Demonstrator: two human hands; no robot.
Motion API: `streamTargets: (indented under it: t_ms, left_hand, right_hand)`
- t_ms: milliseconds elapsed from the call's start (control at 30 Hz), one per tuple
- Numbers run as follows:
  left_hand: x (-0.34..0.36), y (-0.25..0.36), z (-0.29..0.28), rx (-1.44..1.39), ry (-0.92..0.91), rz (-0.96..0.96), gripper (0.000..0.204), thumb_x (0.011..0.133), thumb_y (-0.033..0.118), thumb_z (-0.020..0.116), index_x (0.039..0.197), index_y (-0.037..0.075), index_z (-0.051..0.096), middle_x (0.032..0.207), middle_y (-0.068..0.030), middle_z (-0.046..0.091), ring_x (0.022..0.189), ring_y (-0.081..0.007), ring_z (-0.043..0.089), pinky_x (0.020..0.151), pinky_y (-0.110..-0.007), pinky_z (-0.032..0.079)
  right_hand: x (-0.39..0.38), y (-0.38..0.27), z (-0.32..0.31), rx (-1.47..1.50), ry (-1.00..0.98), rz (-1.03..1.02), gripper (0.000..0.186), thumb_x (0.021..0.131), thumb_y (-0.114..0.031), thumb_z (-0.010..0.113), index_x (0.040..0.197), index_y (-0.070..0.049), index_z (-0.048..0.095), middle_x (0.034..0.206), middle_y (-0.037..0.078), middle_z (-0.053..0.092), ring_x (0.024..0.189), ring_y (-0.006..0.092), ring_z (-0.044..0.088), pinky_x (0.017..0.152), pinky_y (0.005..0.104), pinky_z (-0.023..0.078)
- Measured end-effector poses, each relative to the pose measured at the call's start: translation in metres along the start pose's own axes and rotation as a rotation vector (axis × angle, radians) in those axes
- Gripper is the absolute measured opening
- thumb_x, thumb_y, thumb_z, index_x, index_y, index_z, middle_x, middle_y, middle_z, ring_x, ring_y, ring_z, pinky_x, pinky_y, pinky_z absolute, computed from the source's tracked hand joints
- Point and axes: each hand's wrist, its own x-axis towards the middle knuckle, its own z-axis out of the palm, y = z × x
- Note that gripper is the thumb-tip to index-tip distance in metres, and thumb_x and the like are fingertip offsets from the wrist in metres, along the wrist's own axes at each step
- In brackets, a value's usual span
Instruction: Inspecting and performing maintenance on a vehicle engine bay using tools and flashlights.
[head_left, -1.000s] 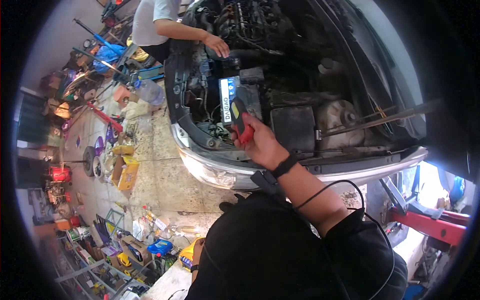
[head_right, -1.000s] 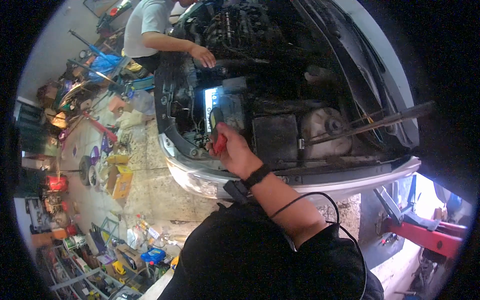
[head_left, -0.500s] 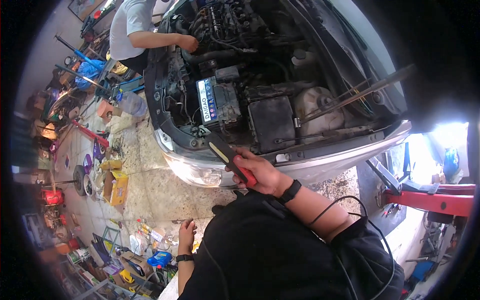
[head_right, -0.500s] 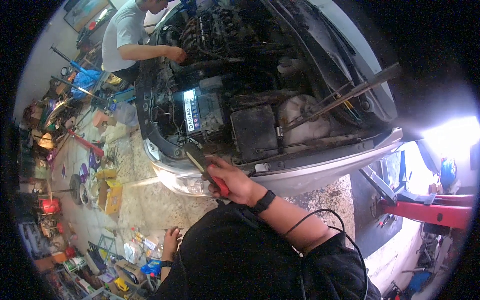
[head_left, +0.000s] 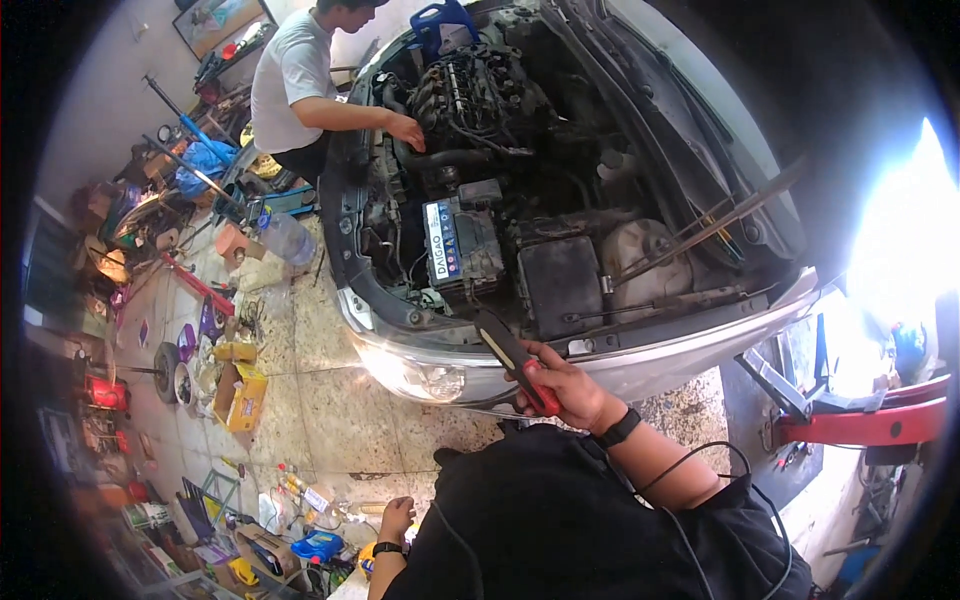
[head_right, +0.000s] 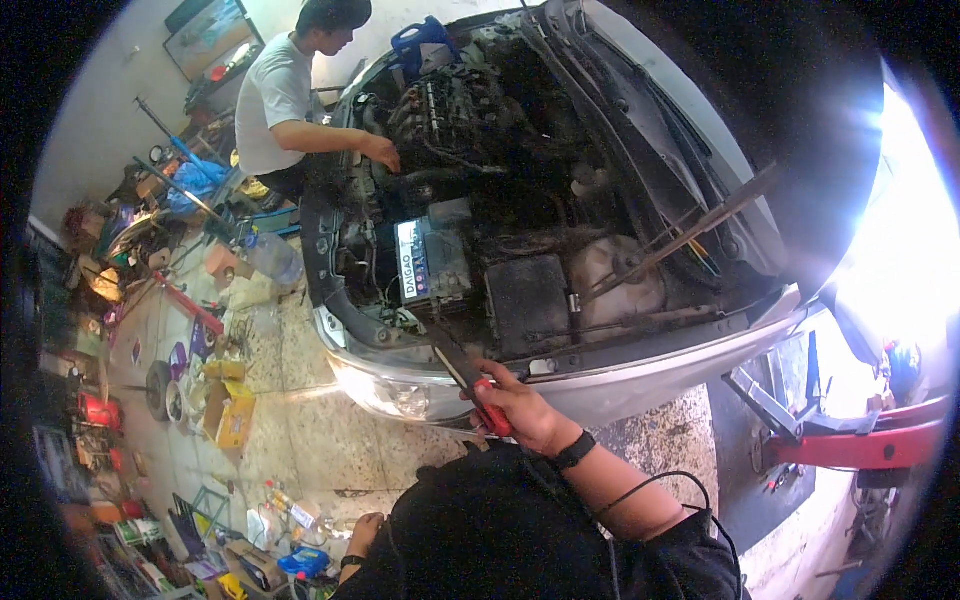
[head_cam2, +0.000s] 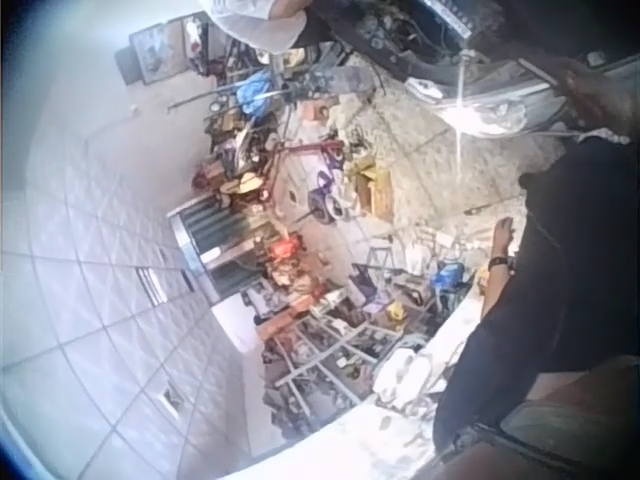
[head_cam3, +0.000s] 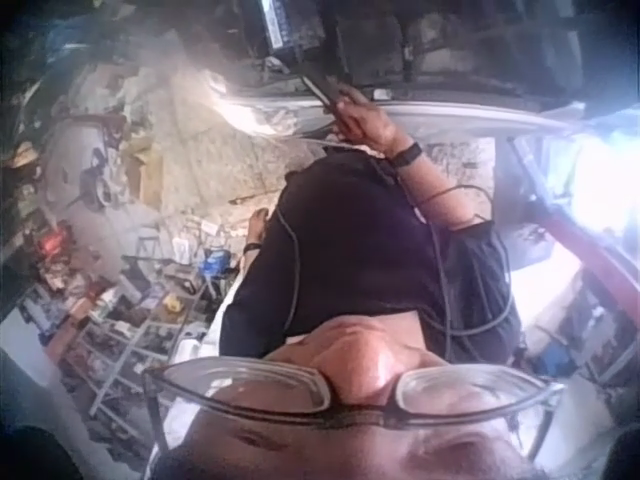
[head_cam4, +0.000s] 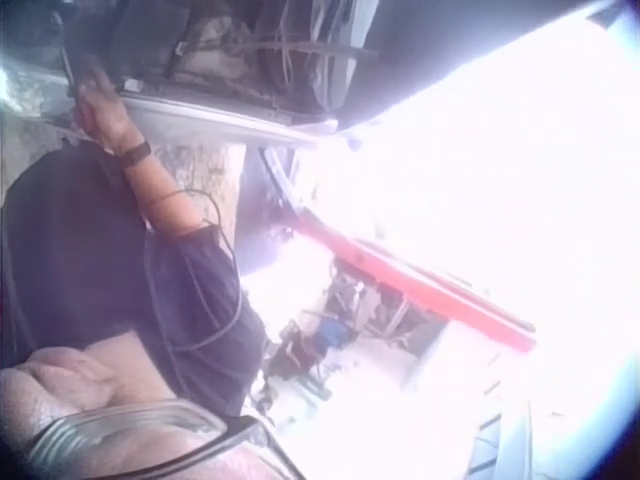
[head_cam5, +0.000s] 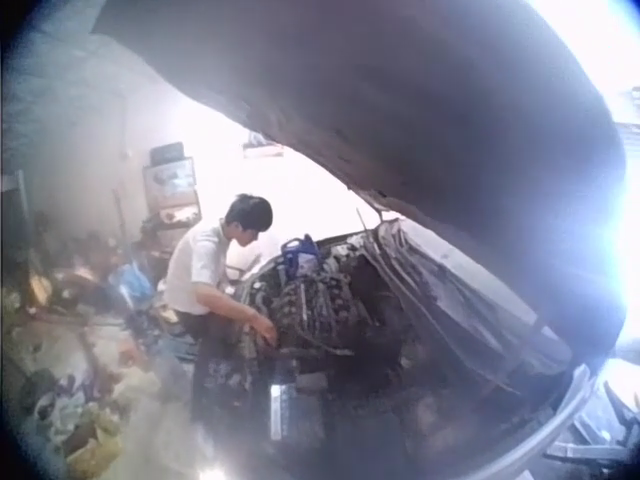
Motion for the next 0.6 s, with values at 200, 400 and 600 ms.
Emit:
streamTargets:
  t_ms: [200,400,600]
  left_hand:
    - [0.006,-0.004,-0.006,0.022,-0.023,0.093,0.037,0.09,0.028,0.063,0.114,-0.001,0.064,0.096,-0.0084,0.068,0.08,-0.0181,0.064,0.066,-0.03,0.049]
    - [0.038,-0.033,-0.03,0.095,-0.175,0.15,0.044,0.09,0.029,0.063,0.119,-0.003,0.062,0.106,-0.012,0.069,0.085,-0.0198,0.064,0.07,-0.031,0.05]
    - [0.077,-0.046,-0.091,0.229,-0.216,0.152,0.049,0.088,0.034,0.065,0.12,-0.003,0.063,0.109,-0.0145,0.069,0.092,-0.0219,0.065,0.078,-0.035,0.051]
  right_hand:
    - [-0.01,0.016,0.021,-0.054,-0.044,-0.053,0.06,0.097,-0.017,0.053,0.149,-0.015,0.024,0.121,0.014,0.055,0.089,0.0214,0.062,0.076,0.0357,0.055]
    - [-0.04,0.054,0.035,-0.053,0.131,-0.266,0.052,0.095,-0.017,0.054,0.142,-0.01,0.032,0.116,0.015,0.058,0.09,0.0237,0.064,0.08,0.0375,0.054]
    - [-0.124,0.131,0.053,0.001,0.437,-0.481,0.051,0.097,-0.022,0.054,0.141,-0.01,0.032,0.114,0.015,0.059,0.085,0.0222,0.064,0.074,0.0353,0.054]
